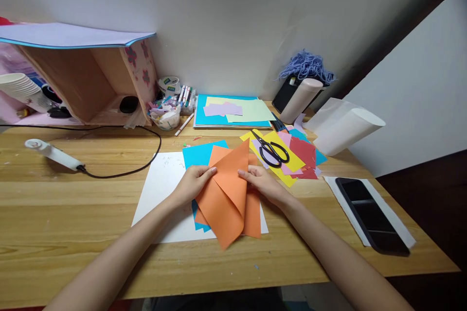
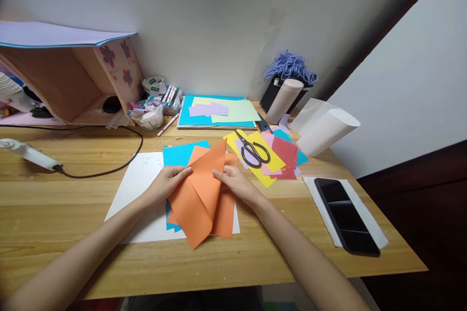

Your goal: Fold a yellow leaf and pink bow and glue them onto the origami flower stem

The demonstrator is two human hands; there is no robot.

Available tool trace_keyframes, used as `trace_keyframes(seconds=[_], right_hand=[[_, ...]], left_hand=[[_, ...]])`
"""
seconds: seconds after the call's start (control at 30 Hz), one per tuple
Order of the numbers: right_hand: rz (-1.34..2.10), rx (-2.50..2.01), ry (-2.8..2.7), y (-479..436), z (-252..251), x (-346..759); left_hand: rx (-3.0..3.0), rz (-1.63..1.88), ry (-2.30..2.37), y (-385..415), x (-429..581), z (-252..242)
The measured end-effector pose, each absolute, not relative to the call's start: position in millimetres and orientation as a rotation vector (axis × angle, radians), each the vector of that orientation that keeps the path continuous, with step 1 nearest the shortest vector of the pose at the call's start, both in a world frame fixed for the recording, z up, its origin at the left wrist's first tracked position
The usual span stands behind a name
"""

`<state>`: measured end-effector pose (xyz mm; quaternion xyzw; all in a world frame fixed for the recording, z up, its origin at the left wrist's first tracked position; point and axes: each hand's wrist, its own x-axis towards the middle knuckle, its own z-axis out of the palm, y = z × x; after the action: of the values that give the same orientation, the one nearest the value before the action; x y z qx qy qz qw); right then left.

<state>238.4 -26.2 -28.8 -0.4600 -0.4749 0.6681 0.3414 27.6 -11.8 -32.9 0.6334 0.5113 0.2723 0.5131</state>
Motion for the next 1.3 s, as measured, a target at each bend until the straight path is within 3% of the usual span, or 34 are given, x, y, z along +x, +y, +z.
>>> trace_keyframes(seconds=[1.13,1.3], right_hand=[[1.994,-1.065,-1.312,-32,-19,240],[1.858,-1.141,-1.33,-30,-18,238]], left_hand=[[1.373,0.786,1.249,-3,20,-34],[1.383,0.839,1.271,-2,19,-37]])
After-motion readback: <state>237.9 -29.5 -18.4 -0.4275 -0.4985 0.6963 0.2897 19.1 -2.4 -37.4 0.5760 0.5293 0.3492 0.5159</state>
